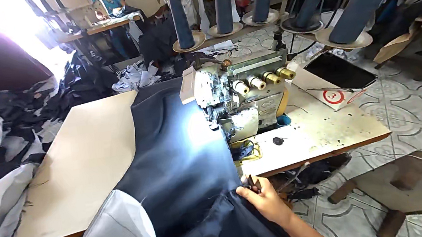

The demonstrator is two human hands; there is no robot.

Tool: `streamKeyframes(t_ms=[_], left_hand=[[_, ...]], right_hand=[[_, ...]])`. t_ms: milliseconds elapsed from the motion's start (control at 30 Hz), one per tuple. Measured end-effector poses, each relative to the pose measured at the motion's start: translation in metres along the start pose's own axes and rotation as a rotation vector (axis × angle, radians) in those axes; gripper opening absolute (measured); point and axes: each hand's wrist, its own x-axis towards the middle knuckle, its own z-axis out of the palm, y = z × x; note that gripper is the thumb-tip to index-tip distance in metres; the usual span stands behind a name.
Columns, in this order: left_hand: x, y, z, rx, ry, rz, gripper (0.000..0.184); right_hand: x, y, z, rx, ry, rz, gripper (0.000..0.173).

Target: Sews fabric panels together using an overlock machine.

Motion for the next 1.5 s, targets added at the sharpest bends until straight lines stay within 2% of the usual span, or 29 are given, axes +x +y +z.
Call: streamKeyframes(t_ms=[67,167,267,333,433,500,567,600,667,700,733,767,800,833,867,900,933,967,1000,1033,1167,1200,1267,1333,1400,1467,1500], left_hand=[[0.018,0.020,-0.006,-0.003,0.021,-0.010,0.023],[0.053,0.041,-0.017,0.080,0.065,-0.004,0.031],[0.106,0.060,-0.034,0.237,0.125,0.119,0.045],[0.150,0.082,-0.047,0.345,0.176,0.242,0.046],[0.202,0.158,-0.050,0.465,0.238,0.336,0.047],[0.216,0.222,-0.034,0.513,0.315,0.391,0.047],[0.224,0.268,-0.017,0.471,0.378,0.545,0.045],[0.224,0.284,-0.010,0.417,0.353,0.610,0.053],[0.202,0.298,0.004,0.248,0.241,0.738,0.079],[0.172,0.293,0.014,0.154,0.158,0.814,0.085],[0.130,0.274,0.028,0.078,0.038,0.909,0.080],[0.080,0.241,0.044,-0.009,-0.162,0.938,0.067],[0.035,0.202,0.062,-0.088,-0.451,0.875,0.047],[0.005,0.163,0.079,-0.083,-0.776,0.741,0.041],[-0.013,0.120,0.098,-0.030,-1.000,0.533,0.047],[-0.023,0.074,0.116,0.000,-1.044,0.289,0.052],[-0.031,0.033,0.132,0.012,-0.893,0.074,0.051],[-0.036,0.006,0.145,-0.003,-0.654,-0.093,0.051],[-0.037,-0.010,0.156,-0.064,-0.451,-0.213,0.056],[-0.036,-0.016,0.165,-0.152,-0.329,-0.271,0.059],[-0.026,0.017,0.175,-0.569,-0.182,-0.226,0.052],[-0.020,0.032,0.164,-0.663,-0.100,-0.215,0.053],[-0.003,0.062,0.126,-0.777,0.124,-0.187,0.041],[0.005,0.071,0.091,-0.791,0.309,-0.142,0.041],[-0.004,0.063,0.082,-0.591,0.283,-0.078,0.046],[-0.019,0.041,0.099,-0.364,0.098,-0.034,0.055],[-0.020,0.024,0.114,-0.306,0.050,-0.033,0.047]], right_hand=[[0.018,-0.003,0.004,-0.004,0.042,-0.010,0.004],[0.044,-0.009,0.008,-0.025,0.082,-0.014,0.004],[0.067,-0.006,0.010,-0.034,0.147,-0.048,0.006],[0.078,-0.004,0.017,-0.004,0.222,-0.063,0.009],[0.087,-0.005,0.032,0.125,0.373,-0.025,0.015],[0.092,-0.010,0.041,0.226,0.480,0.032,0.018],[0.093,-0.015,0.049,0.300,0.552,0.095,0.019],[0.093,-0.017,0.053,0.332,0.577,0.142,0.020],[0.092,-0.022,0.057,0.406,0.598,0.224,0.020],[0.091,-0.023,0.057,0.440,0.584,0.249,0.019],[0.090,-0.024,0.056,0.473,0.561,0.266,0.018],[0.089,-0.024,0.055,0.503,0.529,0.275,0.016],[0.088,-0.024,0.053,0.527,0.485,0.271,0.014],[0.087,-0.021,0.052,0.545,0.443,0.253,0.012],[0.085,-0.019,0.050,0.549,0.408,0.231,0.011],[0.083,-0.016,0.049,0.536,0.378,0.209,0.011],[0.081,-0.014,0.047,0.516,0.352,0.188,0.012],[0.078,-0.012,0.046,0.495,0.325,0.175,0.014],[0.075,-0.011,0.046,0.479,0.298,0.169,0.015],[0.073,-0.010,0.047,0.463,0.272,0.168,0.016],[0.065,-0.008,0.046,0.407,0.138,0.178,0.017],[0.064,-0.009,0.043,0.393,0.108,0.185,0.016],[0.063,-0.013,0.035,0.356,0.064,0.212,0.012],[0.064,-0.017,0.029,0.347,-0.015,0.247,0.013],[0.066,-0.019,0.029,0.320,-0.105,0.282,0.009],[0.066,-0.018,0.035,0.300,-0.163,0.330,0.012],[0.065,-0.018,0.038,0.295,-0.173,0.346,0.013]])
